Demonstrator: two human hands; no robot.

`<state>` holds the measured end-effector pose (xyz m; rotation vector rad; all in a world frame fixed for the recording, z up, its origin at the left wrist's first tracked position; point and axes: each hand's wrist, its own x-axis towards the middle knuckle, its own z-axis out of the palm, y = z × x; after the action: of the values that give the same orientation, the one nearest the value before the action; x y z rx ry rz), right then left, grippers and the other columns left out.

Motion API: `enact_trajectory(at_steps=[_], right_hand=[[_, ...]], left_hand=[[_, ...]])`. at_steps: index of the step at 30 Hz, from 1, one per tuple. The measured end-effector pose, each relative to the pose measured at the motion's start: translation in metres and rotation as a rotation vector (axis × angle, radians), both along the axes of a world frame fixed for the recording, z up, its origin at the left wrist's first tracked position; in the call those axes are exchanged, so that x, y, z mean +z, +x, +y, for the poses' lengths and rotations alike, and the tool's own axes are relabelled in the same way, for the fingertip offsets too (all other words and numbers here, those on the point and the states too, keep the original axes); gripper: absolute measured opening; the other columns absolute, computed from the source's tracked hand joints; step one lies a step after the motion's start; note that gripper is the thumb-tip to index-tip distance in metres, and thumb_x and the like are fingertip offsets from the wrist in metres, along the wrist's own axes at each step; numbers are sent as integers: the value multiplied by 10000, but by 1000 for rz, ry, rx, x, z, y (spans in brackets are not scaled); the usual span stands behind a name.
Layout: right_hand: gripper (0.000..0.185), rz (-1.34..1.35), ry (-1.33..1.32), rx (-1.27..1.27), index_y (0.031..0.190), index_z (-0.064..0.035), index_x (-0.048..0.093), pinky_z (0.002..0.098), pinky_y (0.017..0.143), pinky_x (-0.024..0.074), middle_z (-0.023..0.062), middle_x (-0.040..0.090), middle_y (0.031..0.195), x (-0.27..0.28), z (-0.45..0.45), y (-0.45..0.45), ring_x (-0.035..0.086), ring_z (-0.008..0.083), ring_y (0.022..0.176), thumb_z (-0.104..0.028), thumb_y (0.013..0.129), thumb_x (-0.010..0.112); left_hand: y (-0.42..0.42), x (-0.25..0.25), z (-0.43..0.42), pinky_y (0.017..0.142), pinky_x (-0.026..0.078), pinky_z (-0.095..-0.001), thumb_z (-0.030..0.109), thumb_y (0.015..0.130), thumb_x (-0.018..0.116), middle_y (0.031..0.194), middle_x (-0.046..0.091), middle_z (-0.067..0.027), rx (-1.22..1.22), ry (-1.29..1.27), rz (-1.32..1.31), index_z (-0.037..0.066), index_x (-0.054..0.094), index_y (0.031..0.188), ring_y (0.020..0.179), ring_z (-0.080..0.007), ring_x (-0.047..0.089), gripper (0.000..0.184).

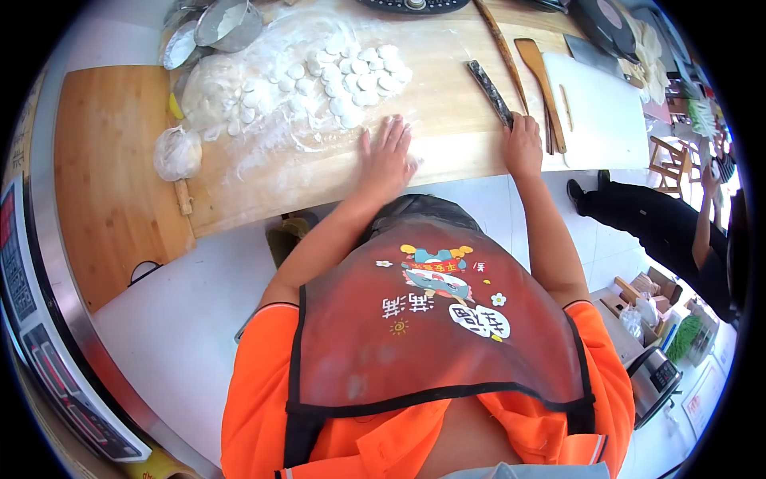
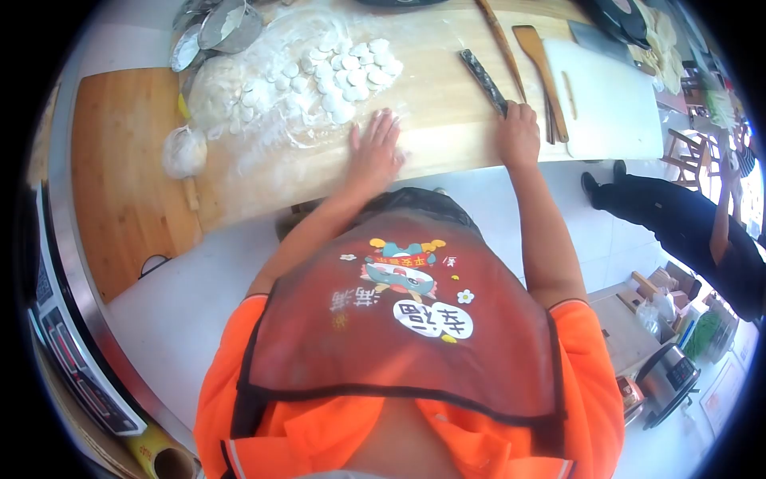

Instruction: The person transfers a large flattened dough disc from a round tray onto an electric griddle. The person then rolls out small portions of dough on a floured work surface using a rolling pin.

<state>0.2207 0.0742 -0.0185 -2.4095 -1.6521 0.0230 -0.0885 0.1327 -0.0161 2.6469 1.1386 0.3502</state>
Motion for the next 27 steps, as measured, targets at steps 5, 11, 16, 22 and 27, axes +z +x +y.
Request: enact_trajectory(at_steps=[5,11,16,22,27], right_hand=[[342,5,-19,9,1258,-57,566,474,998,458,148,583,1222,-3,-6,1,528,349,1212,-159,934,599],[364,21,-30,-20,1272,-68,568,469,999,460,137,582,1231,1,-7,0,539,336,1205,-161,921,593],[365,20,2,-14,1272,-72,575,470,998,458,128,581,1237,-7,-10,2,542,328,1203,-169,921,599],[364,20,-12,-35,1274,-79,578,467,1001,454,124,581,1242,-7,-9,1,542,327,1199,-178,925,599],[365,19,-26,-47,1281,-85,575,465,997,455,120,577,1247,-5,-11,-1,540,317,1208,-191,932,590]], left_hand=[[-56,-13,85,960,461,-476,16,852,624,1193,662,-77,118,9,-163,50,715,1027,1103,-325,608,200],[-74,7,115,950,458,-457,57,802,738,1085,631,-89,20,-124,122,89,684,1070,1090,-298,602,275],[-54,9,112,820,535,-385,147,832,792,1023,711,-143,337,-650,-197,48,658,1093,952,-295,686,310],[0,-23,95,782,544,-364,174,839,793,913,734,-150,323,-738,-437,28,679,1044,855,-257,707,276],[2,-19,88,813,546,-409,192,834,789,967,736,-161,203,-534,-264,41,691,1038,902,-327,703,272]])
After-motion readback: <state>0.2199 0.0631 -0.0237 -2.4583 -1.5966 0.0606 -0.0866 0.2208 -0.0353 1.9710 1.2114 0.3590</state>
